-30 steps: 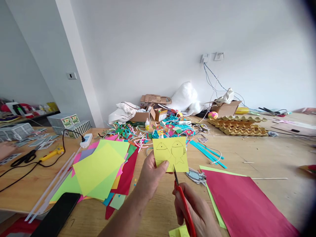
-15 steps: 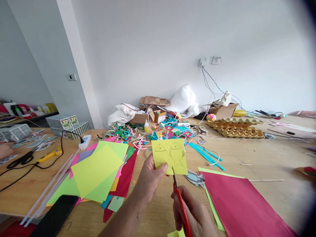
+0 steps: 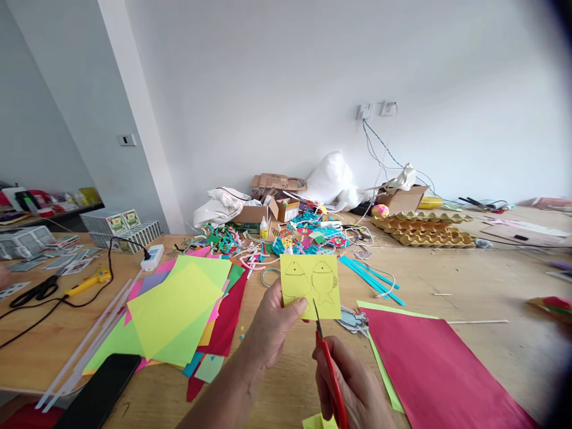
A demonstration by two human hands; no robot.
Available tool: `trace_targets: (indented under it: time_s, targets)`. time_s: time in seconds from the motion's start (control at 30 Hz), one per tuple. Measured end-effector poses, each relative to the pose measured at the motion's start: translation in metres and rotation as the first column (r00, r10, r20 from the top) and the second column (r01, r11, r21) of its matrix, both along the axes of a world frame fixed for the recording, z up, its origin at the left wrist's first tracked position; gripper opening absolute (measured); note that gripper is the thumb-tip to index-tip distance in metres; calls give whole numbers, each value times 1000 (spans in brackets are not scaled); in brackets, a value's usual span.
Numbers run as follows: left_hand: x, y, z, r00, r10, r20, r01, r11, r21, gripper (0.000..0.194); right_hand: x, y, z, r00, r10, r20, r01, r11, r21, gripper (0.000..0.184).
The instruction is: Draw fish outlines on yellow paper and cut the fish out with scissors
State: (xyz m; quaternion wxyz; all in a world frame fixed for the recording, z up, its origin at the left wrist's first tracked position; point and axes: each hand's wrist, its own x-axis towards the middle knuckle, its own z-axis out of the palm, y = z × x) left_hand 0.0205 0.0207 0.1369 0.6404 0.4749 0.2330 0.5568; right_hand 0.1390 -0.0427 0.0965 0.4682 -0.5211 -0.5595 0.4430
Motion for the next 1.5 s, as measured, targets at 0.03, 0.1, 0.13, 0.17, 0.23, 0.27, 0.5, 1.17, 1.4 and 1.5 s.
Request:
trace_targets:
  time_s: [0.03, 0.1, 0.13, 0.17, 0.23, 0.27, 0.5, 1.17, 1.4, 1.5]
  targets:
    - [-1, 1, 1, 1000, -6, 3, 6, 1000, 20, 29, 0, 0, 0, 1000, -5, -4, 5, 1000, -7, 46]
    - [-3, 2, 2, 1000, -22, 1, 22, 998, 55, 28, -1, -2, 0, 1000, -14, -7, 14, 1000, -18, 46]
    - [-4, 3, 3, 1000, -30, -8, 30, 997, 64, 27, -1, -2, 0, 1000, -17, -5, 17, 1000, -20, 46]
    - [-5, 4, 3, 999, -34, -22, 36, 997, 67, 27, -1, -3, 0, 1000, -18, -2, 18, 1000, -19, 46]
    - [-6, 6, 3, 998, -23, -57, 26, 998, 63, 27, -1, -4, 1, 1000, -13, -2, 13, 1000, -17, 46]
    - [-6, 6, 2, 997, -11, -70, 16, 998, 61, 27, -1, -4, 1, 1000, -10, -3, 10, 1000, -19, 45]
    - [-4, 3, 3, 993, -47, -111, 50, 998, 23, 31, 1, -4, 1, 1000, 20, -20, -20, 1000, 1, 42]
    - [2, -4, 3, 985, -85, -152, 82, 996, -26, 32, 3, -8, -2, 999, -7, -48, 7, 1000, -3, 46]
    - [3, -3, 3, 981, -76, -177, 72, 997, -29, 36, 5, -8, -4, 998, 8, -55, -9, 999, -33, 49]
    - [3, -3, 1, 980, -88, -177, 82, 996, -43, 37, 6, -7, -5, 998, 31, -53, -33, 999, -36, 50]
